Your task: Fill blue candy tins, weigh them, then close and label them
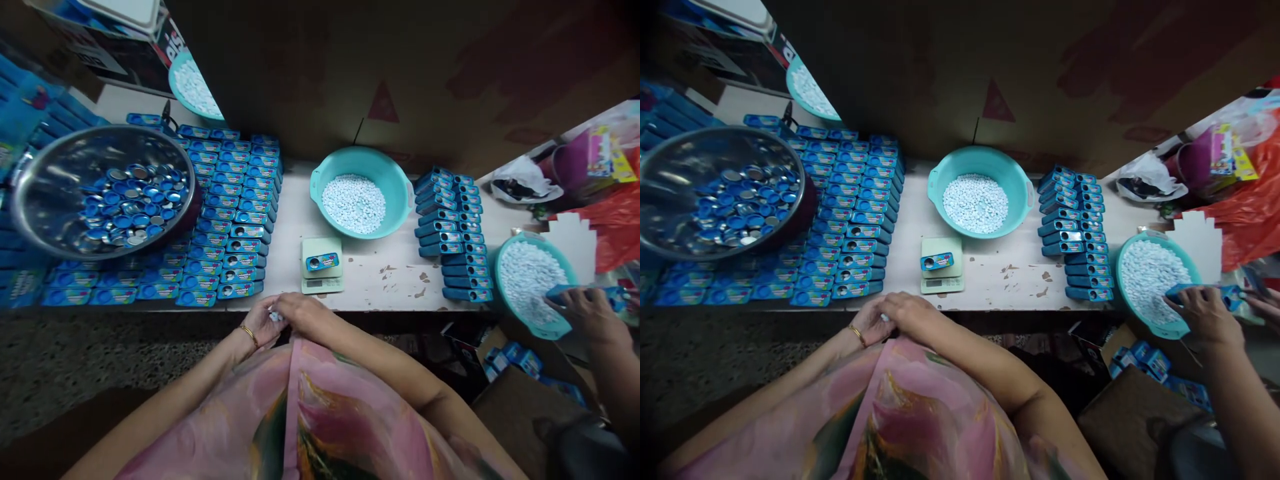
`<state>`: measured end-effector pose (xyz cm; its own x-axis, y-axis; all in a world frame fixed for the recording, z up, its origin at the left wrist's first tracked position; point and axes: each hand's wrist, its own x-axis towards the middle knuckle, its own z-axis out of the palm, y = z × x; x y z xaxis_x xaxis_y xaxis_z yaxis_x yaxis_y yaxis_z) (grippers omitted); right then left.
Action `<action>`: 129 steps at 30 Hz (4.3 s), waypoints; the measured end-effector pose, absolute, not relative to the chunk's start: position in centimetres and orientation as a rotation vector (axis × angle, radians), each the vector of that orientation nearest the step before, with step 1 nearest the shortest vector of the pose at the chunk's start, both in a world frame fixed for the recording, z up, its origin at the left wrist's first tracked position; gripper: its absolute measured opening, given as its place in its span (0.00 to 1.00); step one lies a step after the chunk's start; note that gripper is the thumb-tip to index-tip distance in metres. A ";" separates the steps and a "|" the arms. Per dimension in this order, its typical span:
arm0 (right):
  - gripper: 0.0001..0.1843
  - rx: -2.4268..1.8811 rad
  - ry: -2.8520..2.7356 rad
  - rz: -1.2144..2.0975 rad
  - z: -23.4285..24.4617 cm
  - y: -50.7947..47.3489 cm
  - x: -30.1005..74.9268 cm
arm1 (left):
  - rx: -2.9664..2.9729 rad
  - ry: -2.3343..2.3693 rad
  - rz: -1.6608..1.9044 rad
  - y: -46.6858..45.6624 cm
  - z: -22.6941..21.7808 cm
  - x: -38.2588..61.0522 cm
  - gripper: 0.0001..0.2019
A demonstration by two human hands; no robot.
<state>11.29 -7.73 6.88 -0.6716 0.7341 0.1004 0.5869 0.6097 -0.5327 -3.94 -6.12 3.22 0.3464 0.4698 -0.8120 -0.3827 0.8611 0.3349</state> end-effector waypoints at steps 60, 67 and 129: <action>0.13 -1.624 -2.306 0.403 6.3 -3.0 16.7 | -0.043 1.094 0.765 -7.5 3.4 -6.4 0.05; 0.14 -1.645 -1.894 0.364 6.3 -5.4 20.2 | -0.052 1.077 0.771 -7.3 3.5 -6.9 0.05; 0.20 -1.814 -1.811 -0.156 4.3 5.9 25.1 | -0.028 1.361 0.731 -5.8 4.5 -11.4 0.28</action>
<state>25.10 5.87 4.27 0.0782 0.8836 0.4616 0.9495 0.0752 -0.3047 -11.38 -5.78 4.49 0.0261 0.4571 -0.8891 -0.4883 0.7819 0.3876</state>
